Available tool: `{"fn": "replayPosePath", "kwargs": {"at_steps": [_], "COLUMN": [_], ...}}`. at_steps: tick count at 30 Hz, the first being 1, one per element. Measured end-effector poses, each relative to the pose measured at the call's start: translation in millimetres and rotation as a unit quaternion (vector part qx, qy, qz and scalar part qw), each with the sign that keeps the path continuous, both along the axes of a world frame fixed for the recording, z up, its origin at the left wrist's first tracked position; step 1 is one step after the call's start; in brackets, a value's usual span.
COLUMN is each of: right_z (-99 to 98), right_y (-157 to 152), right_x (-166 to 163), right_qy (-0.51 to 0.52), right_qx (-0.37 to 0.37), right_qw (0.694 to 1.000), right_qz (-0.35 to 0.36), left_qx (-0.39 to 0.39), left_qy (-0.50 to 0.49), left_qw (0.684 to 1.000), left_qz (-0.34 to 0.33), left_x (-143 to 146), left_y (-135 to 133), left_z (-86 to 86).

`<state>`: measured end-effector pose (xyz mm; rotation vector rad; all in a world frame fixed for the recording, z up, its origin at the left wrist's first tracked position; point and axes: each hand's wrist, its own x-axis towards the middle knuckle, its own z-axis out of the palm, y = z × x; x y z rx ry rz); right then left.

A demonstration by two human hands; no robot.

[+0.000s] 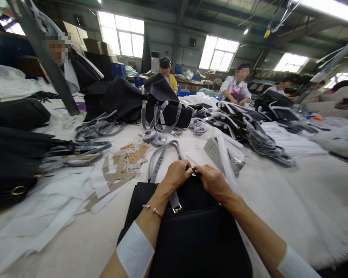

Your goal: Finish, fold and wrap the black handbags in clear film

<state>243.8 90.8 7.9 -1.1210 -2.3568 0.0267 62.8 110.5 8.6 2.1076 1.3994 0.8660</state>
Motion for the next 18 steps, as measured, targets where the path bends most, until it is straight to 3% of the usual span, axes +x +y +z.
{"fn": "replayPosePath", "kwargs": {"at_steps": [5,9,13,18], "right_z": [9.0,6.2,-5.3,-14.1], "right_y": [0,-1,-1,0], "right_x": [5,7,8,9], "right_qy": [-0.017,0.059,0.113,0.079], "right_qx": [-0.028,-0.053,-0.084,-0.090], "right_qw": [0.999,0.997,0.990,0.993], "right_qz": [0.041,0.018,-0.026,-0.015], "left_qx": [-0.029,-0.052,0.020,0.055], "left_qy": [-0.060,-0.080,-0.014,0.129], "left_qw": [0.998,0.995,0.996,0.984], "left_qz": [-0.015,-0.038,-0.088,-0.114], "left_x": [5,4,2,2], "left_y": [-1,-1,-2,-6], "left_z": [-4.5,-6.0,-2.5,0.0]}}
